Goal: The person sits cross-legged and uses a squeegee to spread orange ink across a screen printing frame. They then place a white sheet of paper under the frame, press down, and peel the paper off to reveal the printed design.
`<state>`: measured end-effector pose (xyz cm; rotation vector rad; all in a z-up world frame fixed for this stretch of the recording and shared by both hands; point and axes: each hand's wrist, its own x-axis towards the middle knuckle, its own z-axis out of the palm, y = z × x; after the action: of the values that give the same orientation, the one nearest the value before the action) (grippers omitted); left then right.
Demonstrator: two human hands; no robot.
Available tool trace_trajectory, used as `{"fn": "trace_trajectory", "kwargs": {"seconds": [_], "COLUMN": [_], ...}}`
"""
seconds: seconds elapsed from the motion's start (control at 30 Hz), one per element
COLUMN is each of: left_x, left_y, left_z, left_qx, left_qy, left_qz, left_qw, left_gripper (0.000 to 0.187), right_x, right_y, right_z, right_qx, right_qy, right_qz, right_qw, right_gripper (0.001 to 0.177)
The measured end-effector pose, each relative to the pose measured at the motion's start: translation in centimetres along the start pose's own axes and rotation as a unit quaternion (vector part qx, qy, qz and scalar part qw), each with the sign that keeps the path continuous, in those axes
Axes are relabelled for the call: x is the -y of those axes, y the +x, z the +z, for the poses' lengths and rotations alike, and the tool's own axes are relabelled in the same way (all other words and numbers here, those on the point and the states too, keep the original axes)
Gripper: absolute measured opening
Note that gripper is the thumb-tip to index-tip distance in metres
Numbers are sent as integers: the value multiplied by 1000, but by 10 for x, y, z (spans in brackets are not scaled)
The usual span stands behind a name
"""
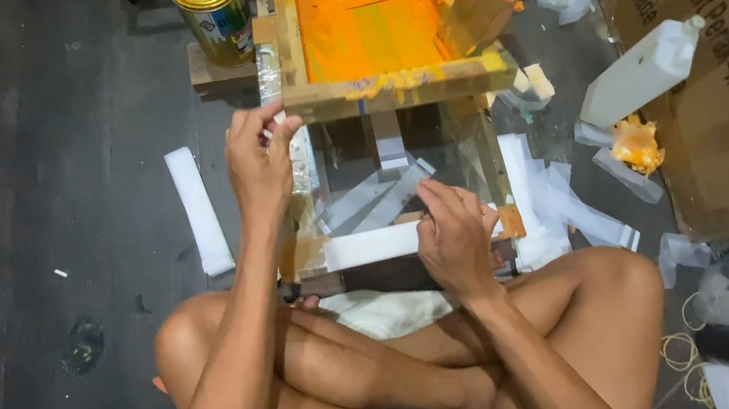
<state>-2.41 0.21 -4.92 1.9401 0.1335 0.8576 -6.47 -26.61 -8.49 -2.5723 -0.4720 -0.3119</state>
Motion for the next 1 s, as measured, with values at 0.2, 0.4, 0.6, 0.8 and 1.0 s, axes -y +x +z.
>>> {"fn": "trace_trajectory", "kwargs": {"seconds": [0.2, 0.4, 0.6, 0.8, 1.0], "left_x": [27, 64, 50, -22, -26], "left_y": [-50, -82, -80, -89, -135], "left_z": [4, 8, 6, -2, 17], "left_qx": [50, 108, 149, 209, 376], "left_qy": [94, 187, 223, 164, 241], "left_qz": [-109, -113, -115, -9, 48], "left_qw": [988, 970, 956, 964, 893], "left_gripper": [27, 25, 26, 43, 68], "right_x": [1, -2, -32, -52, -58], "right_y": [-5, -6, -9, -14, -13], "right_z": [-14, -16, -16, -37, -33], "right_qx": [10, 19, 49, 156, 248], "right_qy": [14, 11, 4, -6, -129], "right_qz": [34, 23, -24, -105, -110], "right_qw": [999, 1000, 998, 982, 954], "right_gripper": [40, 39, 40, 69, 64]}}
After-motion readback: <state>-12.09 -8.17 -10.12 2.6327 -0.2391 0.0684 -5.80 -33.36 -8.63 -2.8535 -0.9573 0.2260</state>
